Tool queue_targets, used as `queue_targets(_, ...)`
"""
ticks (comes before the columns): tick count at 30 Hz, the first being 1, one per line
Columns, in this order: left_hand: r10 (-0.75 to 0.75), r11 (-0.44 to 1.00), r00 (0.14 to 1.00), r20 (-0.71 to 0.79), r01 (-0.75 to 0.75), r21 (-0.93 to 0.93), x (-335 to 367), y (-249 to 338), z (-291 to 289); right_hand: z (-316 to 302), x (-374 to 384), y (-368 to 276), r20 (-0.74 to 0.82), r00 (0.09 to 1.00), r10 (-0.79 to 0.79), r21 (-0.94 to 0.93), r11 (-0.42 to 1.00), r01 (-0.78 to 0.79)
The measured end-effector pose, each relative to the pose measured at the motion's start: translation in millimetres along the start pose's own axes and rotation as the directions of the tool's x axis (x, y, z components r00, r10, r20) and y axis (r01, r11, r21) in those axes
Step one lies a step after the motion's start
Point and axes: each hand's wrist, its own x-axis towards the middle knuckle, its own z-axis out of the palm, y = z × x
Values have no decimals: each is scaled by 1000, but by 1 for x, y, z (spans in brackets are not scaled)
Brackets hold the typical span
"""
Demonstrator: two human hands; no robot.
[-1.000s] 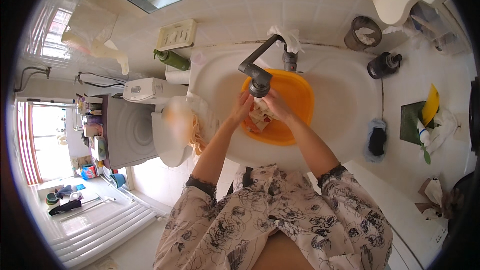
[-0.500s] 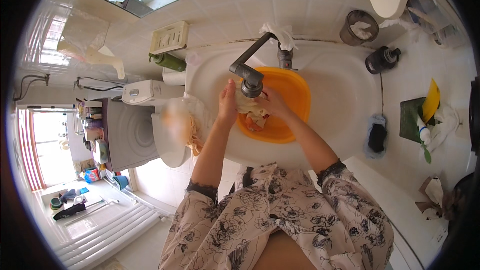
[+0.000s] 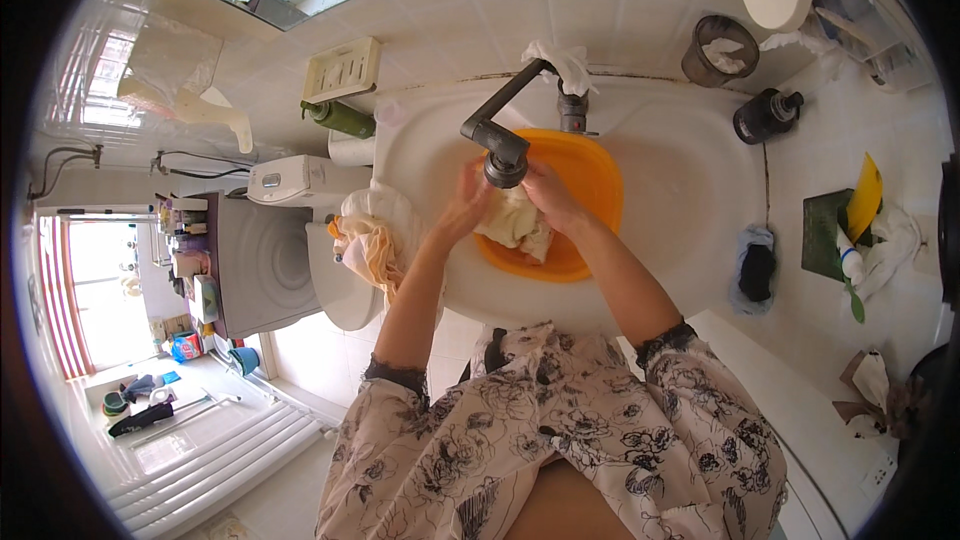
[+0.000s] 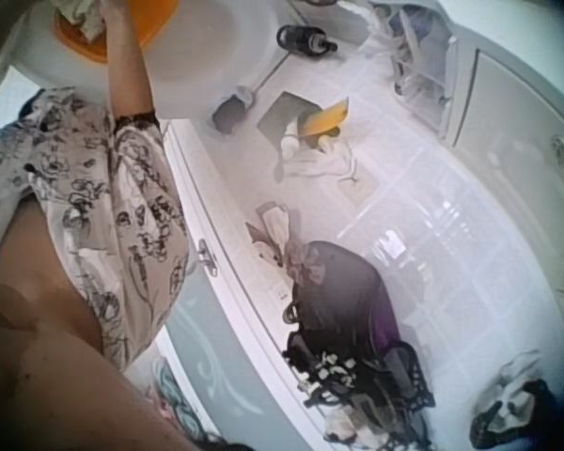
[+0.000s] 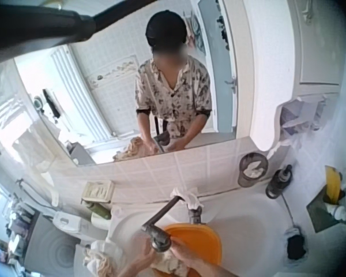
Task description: The person hand-washes a light-colored cloth in an orange basin placed in a bathroom sink. They repeatedly wet, wring, and rinse the cloth under running water, then lift and unfold it to inspect it before continuing the wash cycle.
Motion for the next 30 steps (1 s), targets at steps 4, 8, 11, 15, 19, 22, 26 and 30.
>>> queue_targets(4, -19, 987, 976, 219, -17, 160, -4, -14, 4, -2, -4, -9, 82, 994, 68, -132, 990, -57)
queue_targets(8, -189, 956, 950, 250, 120, 268, 1, -5, 1, -31, 0, 5, 108, 993, 49, -80, 996, -40)
queue_targets(11, -198, 980, 963, 184, 190, 62, 1, -10, -5, -37, 0, 2, 75, 997, -27, -164, 986, 39)
queue_targets(15, -112, 836, 994, 10, 100, -540, 0, 7, -1, -50, 3, 7, 12, 987, 163, -495, 858, -135)
queue_targets(19, -114, 776, 990, 85, 142, -615, 2, 20, -11, -35, -8, 20, 174, 982, 77, -535, 844, 28)
queue_targets(22, -108, 897, 994, 32, 112, -427, 2, 23, -13, -17, -12, 5, 209, 971, 119, -466, 884, -8)
queue_targets(26, 53, 998, 998, -33, -54, -24, 14, -11, -12, -27, 0, 17, 167, 985, 44, -243, 970, -2)
queue_targets(30, 458, 861, 889, 4, -444, 248, 15, -50, 0, -22, -3, 2, 168, 975, 145, -275, 957, -95)
